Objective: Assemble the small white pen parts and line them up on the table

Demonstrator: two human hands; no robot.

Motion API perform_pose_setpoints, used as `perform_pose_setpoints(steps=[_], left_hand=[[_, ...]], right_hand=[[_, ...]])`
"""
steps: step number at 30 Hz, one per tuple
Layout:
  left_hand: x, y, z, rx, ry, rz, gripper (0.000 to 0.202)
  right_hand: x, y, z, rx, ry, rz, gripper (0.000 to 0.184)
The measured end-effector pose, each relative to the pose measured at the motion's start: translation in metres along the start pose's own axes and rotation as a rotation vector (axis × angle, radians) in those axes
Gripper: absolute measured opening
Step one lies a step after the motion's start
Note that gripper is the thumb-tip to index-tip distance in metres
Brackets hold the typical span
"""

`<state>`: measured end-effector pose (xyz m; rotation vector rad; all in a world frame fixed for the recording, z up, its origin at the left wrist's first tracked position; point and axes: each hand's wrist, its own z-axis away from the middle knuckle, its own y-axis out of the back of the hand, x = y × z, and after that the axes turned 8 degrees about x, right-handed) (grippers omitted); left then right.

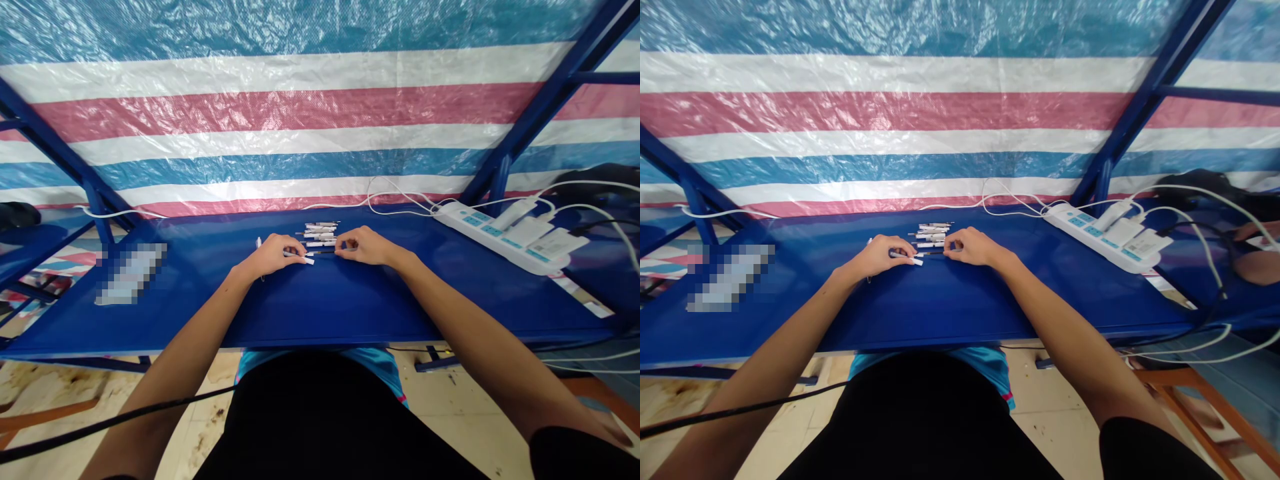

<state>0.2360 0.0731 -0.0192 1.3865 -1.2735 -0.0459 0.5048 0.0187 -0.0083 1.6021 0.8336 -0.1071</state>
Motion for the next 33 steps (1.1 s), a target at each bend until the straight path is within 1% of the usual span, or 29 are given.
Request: perform_pose_setpoints(steps=[5, 9, 13, 17, 25, 28, 33], left_hand=[[0.002, 0.0, 0.0, 0.002, 0.021, -0.007, 0.015], [0.003, 0.001, 0.001, -0.001, 0.018, -0.012, 0.017], [0.003, 0.001, 0.0, -0.009, -0.003, -0.015, 0.022], [0.003, 0.001, 0.0, -0.007, -0.006, -0.007, 0.019], [0.004, 0.001, 0.0, -0.001, -0.017, -0.003, 0.025], [0.005, 0.002, 0.001, -0.005, -0.021, -0.006, 0.026], [0.005, 0.002, 0.001, -0.01, -0.022, -0.002, 0.021]], right_hand=[[0.003, 0.005, 0.0, -0.024, -0.009, 0.017, 0.02], [0.004, 0.008, 0.002, -0.004, -0.029, 0.004, 0.022], [0.001, 0.006, 0.002, 0.0, -0.028, -0.038, 0.024], [-0.001, 0.003, 0.001, -0.035, 0.003, -0.046, 0.021], [0.003, 0.015, 0.003, 0.005, -0.02, -0.007, 0.022], [0.002, 0.013, 0.004, 0.015, -0.007, -0.031, 0.024], [-0.001, 0.009, 0.002, -0.033, -0.004, -0.011, 0.021]])
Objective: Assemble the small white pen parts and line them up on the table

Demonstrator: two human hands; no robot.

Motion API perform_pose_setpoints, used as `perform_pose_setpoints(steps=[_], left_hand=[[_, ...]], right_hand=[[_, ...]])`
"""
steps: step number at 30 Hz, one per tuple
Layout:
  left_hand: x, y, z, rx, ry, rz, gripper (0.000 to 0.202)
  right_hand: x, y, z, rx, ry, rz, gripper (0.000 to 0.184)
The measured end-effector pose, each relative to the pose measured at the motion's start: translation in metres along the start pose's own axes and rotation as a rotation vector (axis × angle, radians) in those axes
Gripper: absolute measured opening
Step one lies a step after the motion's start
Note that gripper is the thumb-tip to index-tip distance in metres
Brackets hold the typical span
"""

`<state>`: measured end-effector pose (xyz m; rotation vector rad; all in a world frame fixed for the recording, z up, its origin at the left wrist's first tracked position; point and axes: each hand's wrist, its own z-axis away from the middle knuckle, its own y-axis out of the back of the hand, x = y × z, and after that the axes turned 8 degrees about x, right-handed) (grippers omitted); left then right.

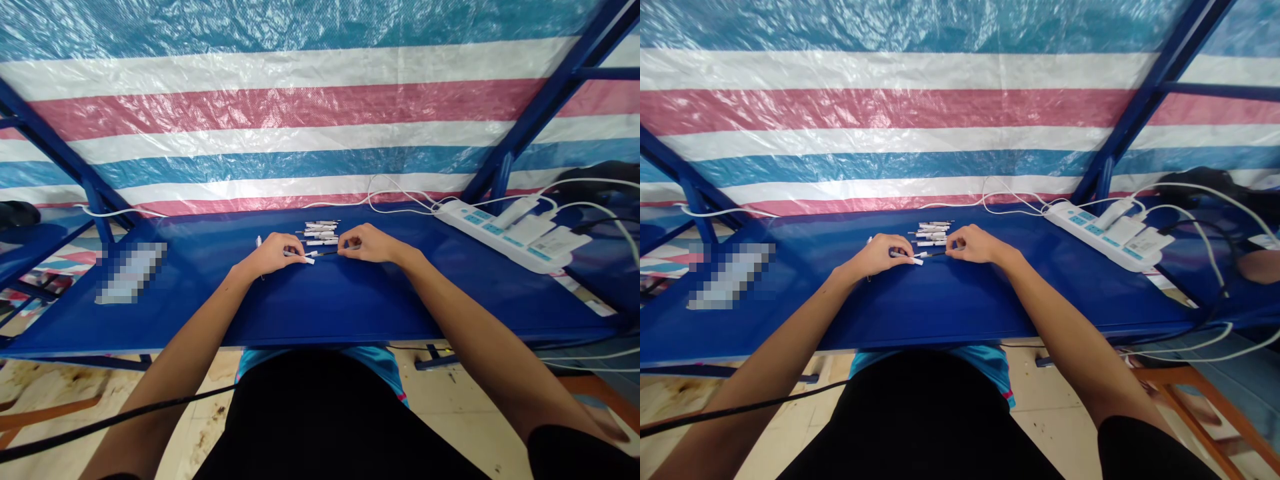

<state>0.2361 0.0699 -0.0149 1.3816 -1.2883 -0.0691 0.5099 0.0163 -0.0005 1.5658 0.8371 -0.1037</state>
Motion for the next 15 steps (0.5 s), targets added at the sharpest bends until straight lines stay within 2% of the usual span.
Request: perform_pose_setpoints(steps=[7, 11, 15], left_hand=[[0.0016, -0.002, 0.0008, 0.001, 0.006, 0.01, 0.022], [0.003, -0.0046, 0.0001, 0.007, -0.011, 0.016, 0.021], [0.0029, -0.0067, -0.0011, 0.016, -0.022, 0.01, 0.02]], right_hand=[[0.0045, 0.0078, 0.0016, 0.019, -0.051, 0.006, 0.024], [0.0037, 0.0031, 0.0008, 0.064, -0.01, -0.01, 0.026], [0.0011, -0.0016, -0.001, 0.02, -0.008, 0.025, 0.022]])
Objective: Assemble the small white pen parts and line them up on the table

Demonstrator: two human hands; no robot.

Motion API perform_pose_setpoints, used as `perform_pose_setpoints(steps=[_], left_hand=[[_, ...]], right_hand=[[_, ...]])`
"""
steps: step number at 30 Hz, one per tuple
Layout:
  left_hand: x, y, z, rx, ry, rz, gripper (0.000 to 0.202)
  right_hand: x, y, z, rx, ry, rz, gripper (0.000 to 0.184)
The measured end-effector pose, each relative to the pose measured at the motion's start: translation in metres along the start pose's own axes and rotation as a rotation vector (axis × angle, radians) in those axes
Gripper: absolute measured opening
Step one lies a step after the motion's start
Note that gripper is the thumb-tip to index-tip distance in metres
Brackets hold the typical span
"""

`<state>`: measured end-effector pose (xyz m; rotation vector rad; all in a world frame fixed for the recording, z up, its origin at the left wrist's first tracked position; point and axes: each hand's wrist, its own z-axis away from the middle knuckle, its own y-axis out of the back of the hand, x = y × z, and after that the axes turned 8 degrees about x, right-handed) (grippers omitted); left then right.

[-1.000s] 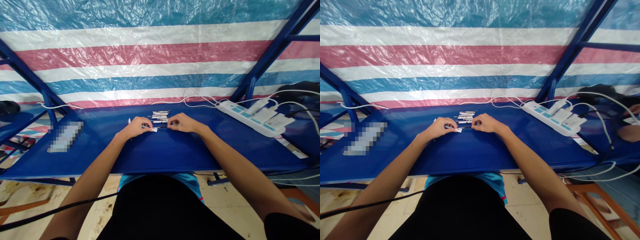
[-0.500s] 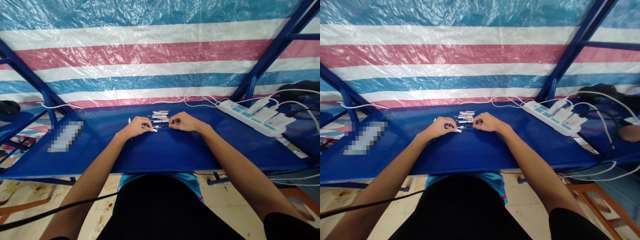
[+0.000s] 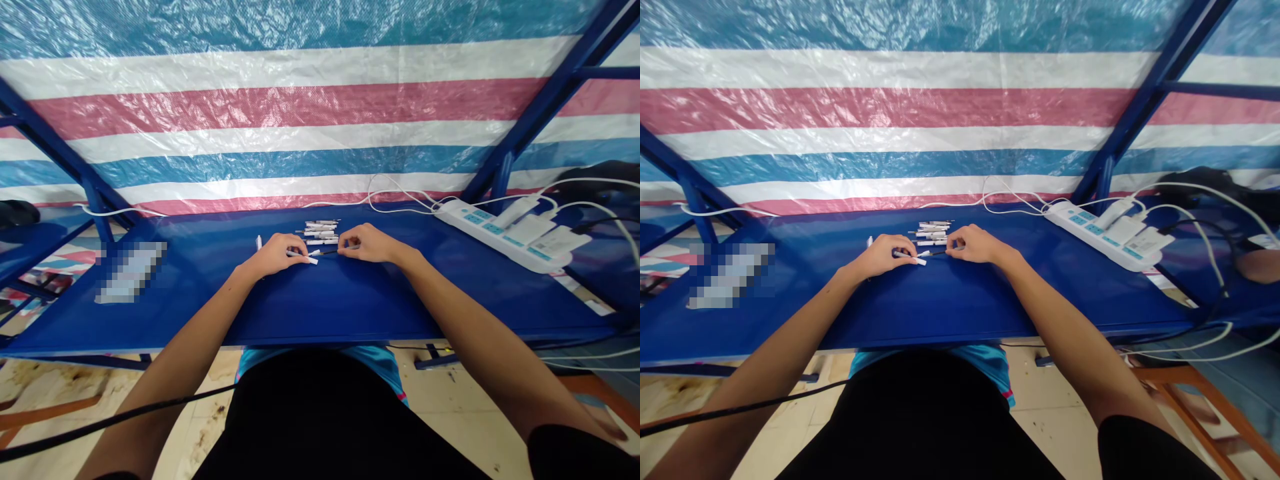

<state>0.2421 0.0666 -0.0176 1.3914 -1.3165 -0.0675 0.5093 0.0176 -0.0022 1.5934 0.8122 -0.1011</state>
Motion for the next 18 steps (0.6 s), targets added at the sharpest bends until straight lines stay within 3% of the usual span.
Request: perform_pose_setpoints(steps=[14, 18], left_hand=[[-0.004, -0.001, 0.0, 0.005, -0.015, 0.008, 0.022], [-0.007, -0.003, -0.001, 0.015, -0.035, 0.0, 0.021]], right_hand=[[0.005, 0.009, 0.003, 0.075, -0.077, 0.002, 0.025], [0.001, 0.006, 0.001, 0.035, -0.064, 0.041, 0.023]])
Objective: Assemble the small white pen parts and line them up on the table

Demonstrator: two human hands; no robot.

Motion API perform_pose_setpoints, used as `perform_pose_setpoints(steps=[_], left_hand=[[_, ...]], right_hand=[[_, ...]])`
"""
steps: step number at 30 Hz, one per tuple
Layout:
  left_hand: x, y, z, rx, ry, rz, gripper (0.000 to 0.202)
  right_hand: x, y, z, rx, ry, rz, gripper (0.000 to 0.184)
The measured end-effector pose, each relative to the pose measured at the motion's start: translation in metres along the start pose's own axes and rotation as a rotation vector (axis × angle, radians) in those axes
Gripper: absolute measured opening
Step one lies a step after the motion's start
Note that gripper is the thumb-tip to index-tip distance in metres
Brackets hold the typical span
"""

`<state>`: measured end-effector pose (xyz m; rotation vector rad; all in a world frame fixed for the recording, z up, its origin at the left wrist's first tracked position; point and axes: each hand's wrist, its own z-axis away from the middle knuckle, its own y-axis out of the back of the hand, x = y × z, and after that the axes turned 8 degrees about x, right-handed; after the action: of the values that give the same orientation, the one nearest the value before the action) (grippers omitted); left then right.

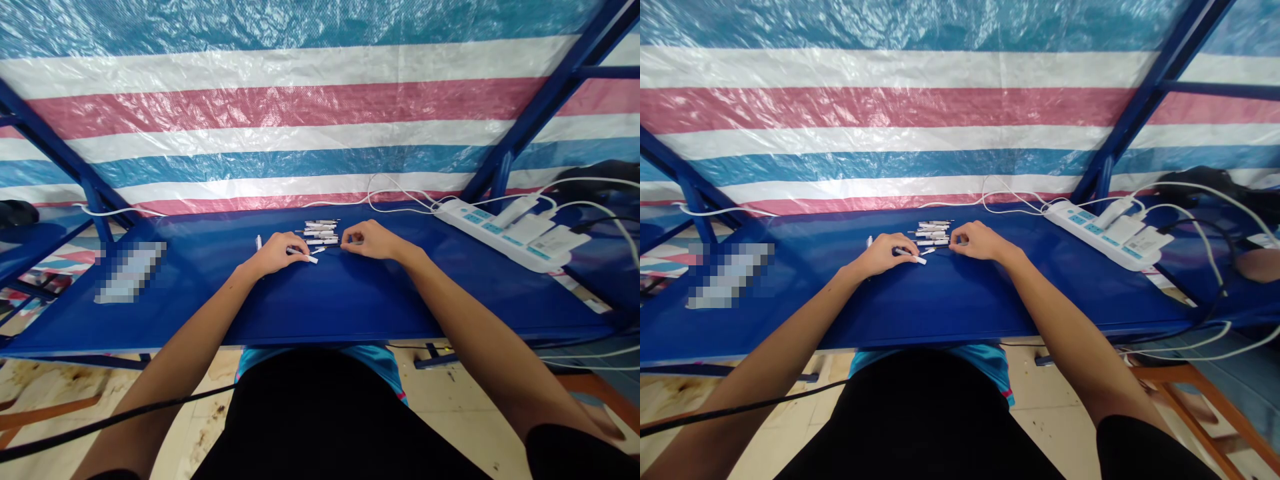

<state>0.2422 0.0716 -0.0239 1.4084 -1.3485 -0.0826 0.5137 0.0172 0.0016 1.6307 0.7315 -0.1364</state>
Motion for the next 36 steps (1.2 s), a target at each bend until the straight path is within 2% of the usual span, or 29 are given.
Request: perform_pose_setpoints(steps=[12, 22, 28, 31, 36], left_hand=[[-0.002, 0.0, 0.001, 0.06, -0.063, -0.045, 0.013], [0.008, -0.019, -0.004, 0.024, -0.045, -0.21, 0.009], [0.013, -0.007, 0.0, 0.055, -0.033, -0.251, 0.019], [0.011, 0.0, 0.002, 0.018, -0.04, -0.22, 0.017], [0.009, -0.002, 0.001, -0.017, -0.035, -0.141, 0.012]], right_hand=[[0.006, 0.001, -0.001, 0.03, -0.033, 0.057, 0.021], [0.006, 0.0, -0.001, 0.027, -0.039, 0.048, 0.021], [0.006, -0.003, -0.001, 0.018, 0.012, 0.041, 0.021], [0.005, -0.005, -0.002, 0.005, 0.016, 0.039, 0.022], [0.003, -0.007, -0.002, -0.007, -0.009, 0.043, 0.02]])
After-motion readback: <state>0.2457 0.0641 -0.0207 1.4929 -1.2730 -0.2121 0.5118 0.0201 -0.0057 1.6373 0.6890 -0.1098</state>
